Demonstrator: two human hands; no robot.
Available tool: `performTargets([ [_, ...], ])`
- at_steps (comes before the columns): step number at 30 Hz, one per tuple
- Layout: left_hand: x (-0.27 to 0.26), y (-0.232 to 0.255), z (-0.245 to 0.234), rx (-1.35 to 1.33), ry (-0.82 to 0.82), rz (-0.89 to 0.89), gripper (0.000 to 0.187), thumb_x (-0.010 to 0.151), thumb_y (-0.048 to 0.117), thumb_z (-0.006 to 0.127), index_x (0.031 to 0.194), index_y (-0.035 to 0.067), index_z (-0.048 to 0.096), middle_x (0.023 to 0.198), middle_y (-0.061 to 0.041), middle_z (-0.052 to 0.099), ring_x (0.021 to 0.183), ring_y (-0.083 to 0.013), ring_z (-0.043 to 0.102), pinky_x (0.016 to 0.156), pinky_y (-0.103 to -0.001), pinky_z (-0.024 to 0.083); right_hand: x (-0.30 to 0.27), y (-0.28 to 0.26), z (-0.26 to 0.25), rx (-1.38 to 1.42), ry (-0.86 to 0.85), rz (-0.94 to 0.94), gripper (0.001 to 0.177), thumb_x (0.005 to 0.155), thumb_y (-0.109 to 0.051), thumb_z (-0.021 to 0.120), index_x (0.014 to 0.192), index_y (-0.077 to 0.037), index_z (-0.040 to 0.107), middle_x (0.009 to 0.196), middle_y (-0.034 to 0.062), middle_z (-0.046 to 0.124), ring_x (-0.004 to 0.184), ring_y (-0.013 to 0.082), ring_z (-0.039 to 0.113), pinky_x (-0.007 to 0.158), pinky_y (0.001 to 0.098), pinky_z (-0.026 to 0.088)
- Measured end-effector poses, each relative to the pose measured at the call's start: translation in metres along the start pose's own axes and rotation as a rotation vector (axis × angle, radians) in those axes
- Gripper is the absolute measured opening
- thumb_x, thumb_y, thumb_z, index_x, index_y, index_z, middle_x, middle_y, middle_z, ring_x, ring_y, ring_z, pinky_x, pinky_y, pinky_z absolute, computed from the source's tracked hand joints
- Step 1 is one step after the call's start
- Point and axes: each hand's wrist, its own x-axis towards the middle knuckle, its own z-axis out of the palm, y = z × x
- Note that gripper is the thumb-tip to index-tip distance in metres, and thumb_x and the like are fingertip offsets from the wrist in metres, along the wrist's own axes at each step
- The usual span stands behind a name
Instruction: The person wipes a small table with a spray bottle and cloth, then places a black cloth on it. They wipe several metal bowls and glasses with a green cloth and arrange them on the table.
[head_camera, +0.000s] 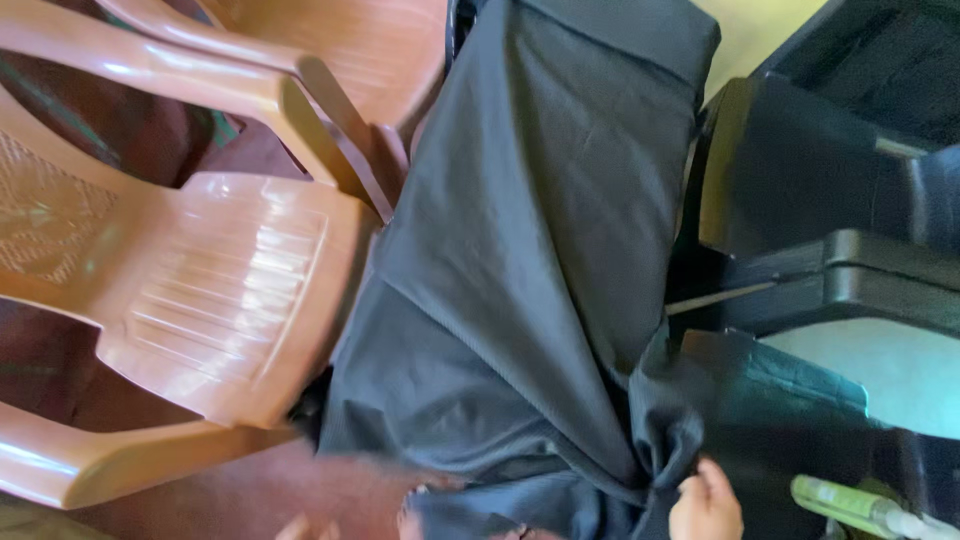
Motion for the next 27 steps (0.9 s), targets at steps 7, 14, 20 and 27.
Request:
performTargets([
  [7,0.064,0.085,0.000,-0.048,0.427,0.593,0.075,0.092,0.051,0.074,0.135,-0.008,0.055,0.135,-0.034,0.056,0.127,-0.0480,0.054,0.107,-0.050,0.043,-0.014,-0.012,-0.005,0.523,0.034,0.338,0.063,0.112,-0.054,0.039,0.142,-0.003,0.060,0.134,0.0125,0.067,0.118,0.0274,0.065,0.099,0.0314,0.047],
  [14,0.106,0.171,-0.010,0.334,0.204,0.547,0.049,0.093,0.053,0.067,0.102,0.005,0.067,0.098,-0.024,0.071,0.097,-0.0463,0.067,0.083,-0.057,0.050,-0.012,-0.065,-0.027,-0.408,-0.255,-0.163,0.045,0.081,-0.039,0.081,0.101,0.001,0.076,0.093,0.0249,0.077,0.094,0.0381,0.076,0.084,0.0427,0.057],
  [20,0.096,0.137,-0.014,0.295,0.305,0.673,0.043,0.099,0.043,0.067,0.086,0.003,0.061,0.084,-0.026,0.067,0.085,-0.0489,0.064,0.074,-0.058,0.047,0.044,-0.046,-0.026,-0.611,-0.157,-0.069,0.039,0.087,-0.034,0.082,0.109,-0.002,0.078,0.101,0.0297,0.073,0.100,0.0475,0.070,0.087,0.0510,0.054],
  [27,0.072,0.027,-0.018,0.149,0.226,0.483,0.048,0.096,0.041,0.073,0.084,-0.003,0.058,0.076,-0.026,0.060,0.076,-0.0435,0.059,0.072,-0.052,0.048,0.073,-0.027,-0.048,-0.500,-0.097,-0.036,0.044,0.089,-0.037,0.085,0.109,0.002,0.077,0.098,0.0264,0.075,0.092,0.0419,0.074,0.082,0.0481,0.055],
])
